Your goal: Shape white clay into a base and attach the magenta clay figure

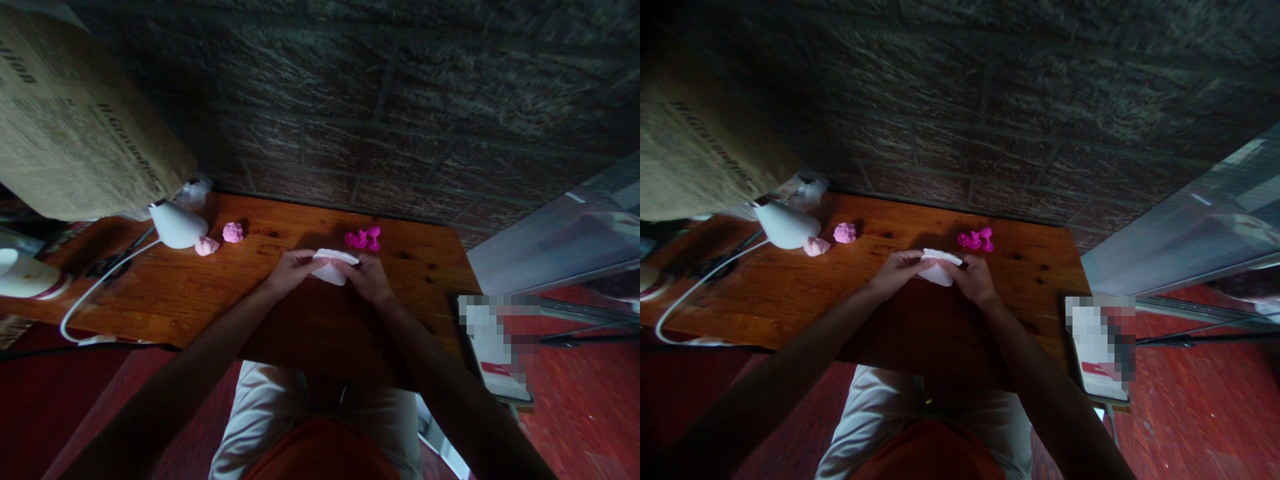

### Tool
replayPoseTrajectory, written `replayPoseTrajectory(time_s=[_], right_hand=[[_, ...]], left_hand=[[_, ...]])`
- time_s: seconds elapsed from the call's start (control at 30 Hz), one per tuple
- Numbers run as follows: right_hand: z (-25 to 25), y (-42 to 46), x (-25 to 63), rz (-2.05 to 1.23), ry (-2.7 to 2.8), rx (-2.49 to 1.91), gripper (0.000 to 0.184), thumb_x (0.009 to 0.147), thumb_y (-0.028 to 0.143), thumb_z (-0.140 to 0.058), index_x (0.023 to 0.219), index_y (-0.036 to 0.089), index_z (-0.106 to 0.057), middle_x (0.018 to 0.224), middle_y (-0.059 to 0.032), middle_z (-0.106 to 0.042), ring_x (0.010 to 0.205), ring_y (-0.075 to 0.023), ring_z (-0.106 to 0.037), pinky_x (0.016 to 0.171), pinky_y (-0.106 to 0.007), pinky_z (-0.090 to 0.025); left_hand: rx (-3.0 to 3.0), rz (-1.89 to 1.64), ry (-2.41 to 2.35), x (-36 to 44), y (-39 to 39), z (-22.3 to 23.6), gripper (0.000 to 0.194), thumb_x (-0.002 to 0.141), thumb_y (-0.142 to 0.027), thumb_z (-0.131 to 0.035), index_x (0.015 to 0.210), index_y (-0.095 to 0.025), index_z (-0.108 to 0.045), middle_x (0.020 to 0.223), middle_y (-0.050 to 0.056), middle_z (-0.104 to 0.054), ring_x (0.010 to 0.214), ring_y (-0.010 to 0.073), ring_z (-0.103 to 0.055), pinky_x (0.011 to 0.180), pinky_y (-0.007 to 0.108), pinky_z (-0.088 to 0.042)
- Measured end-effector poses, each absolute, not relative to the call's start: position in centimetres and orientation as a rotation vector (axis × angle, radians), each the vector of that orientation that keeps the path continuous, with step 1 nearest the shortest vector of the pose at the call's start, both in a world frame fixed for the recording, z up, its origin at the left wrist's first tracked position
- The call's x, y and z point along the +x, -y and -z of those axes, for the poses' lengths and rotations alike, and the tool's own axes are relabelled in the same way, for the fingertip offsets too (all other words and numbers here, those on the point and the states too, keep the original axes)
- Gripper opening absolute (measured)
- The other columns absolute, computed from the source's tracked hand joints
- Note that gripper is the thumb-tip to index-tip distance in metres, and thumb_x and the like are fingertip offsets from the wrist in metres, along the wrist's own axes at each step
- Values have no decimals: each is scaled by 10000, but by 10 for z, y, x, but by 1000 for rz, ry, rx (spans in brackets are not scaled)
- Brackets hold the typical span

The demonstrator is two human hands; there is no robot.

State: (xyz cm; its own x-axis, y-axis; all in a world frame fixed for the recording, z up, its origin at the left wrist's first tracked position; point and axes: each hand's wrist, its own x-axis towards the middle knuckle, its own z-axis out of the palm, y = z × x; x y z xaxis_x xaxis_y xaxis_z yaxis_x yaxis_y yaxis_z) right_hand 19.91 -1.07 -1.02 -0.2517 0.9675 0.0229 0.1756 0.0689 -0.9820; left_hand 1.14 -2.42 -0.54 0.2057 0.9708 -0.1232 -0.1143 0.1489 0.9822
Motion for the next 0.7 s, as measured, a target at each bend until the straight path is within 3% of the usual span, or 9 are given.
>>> replayPoseTrajectory(time_s=[0.2,0.37,0.53,0.7], right_hand=[[9,13,198,-1259,1572,-1206,448,726,551,-722,951,166,-774,910,-81,-771,772,-220,-694,683,-330,-563],[12,13,199,-1285,1546,-1247,455,692,559,-750,911,162,-779,861,-78,-766,711,-206,-684,626,-312,-547],[10,14,201,-1341,1550,-1270,451,666,568,-769,898,181,-781,849,-57,-768,697,-196,-676,605,-295,-539],[9,13,204,-1363,1577,-1217,465,682,570,-756,911,165,-772,841,-55,-761,683,-177,-662,588,-270,-517]], left_hand=[[1173,-1066,-1042,8,24,3,341,672,-420,-830,868,-146,-775,833,33,-759,725,140,-656,739,267,-509],[1181,-1104,-1132,-1,19,3,335,602,-375,-878,826,-151,-769,835,46,-767,704,146,-662,688,270,-517],[1218,-1129,-1173,-6,14,7,432,526,-378,-909,871,-158,-771,872,60,-774,770,177,-685,745,316,-552],[1225,-1143,-1151,-3,14,9,401,521,-368,-911,819,-145,-761,843,51,-761,767,160,-673,784,310,-539]])
